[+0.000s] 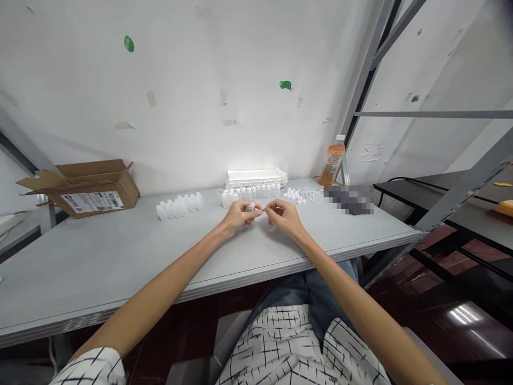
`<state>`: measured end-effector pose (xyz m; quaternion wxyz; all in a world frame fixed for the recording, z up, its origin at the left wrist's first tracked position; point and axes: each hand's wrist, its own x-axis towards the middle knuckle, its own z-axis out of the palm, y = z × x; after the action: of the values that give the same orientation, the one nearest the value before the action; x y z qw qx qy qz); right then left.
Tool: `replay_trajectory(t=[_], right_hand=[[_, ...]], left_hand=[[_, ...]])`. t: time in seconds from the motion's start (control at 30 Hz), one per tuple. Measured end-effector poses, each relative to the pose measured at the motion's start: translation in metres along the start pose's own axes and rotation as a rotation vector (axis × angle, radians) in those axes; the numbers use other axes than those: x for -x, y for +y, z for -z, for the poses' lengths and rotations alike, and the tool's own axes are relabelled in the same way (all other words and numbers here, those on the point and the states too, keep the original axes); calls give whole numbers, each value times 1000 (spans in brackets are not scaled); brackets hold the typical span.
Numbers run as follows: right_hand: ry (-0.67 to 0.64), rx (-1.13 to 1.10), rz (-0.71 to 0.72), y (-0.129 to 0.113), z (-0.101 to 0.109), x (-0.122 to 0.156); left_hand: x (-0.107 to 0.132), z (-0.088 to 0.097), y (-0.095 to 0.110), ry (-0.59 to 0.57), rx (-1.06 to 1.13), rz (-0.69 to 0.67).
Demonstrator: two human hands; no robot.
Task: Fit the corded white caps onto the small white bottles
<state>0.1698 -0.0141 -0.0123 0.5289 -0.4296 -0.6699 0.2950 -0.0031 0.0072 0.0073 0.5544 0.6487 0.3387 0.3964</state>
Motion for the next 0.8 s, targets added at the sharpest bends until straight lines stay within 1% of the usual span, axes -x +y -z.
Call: replay_trajectory(t=[0.17, 0.33, 0.4, 0.5, 0.7, 0.8], right_hand=[[12, 31, -7, 2, -1, 1], [34, 168, 40, 4, -5, -1], [3, 160, 45, 5, -5, -3], [-95, 77, 23, 6, -2, -8], [-198, -32, -57, 11, 10, -18], [-228, -47, -104, 11, 12, -23]], left_hand=[[-1, -2, -3, 12, -24, -2], [-3, -3, -7, 70, 46, 12], [-4, -3, -9, 112, 110, 41], [-6, -4, -10, 150, 186, 81], [-7, -11, -8, 115, 207, 123], [-11, -14, -9, 135, 233, 144]])
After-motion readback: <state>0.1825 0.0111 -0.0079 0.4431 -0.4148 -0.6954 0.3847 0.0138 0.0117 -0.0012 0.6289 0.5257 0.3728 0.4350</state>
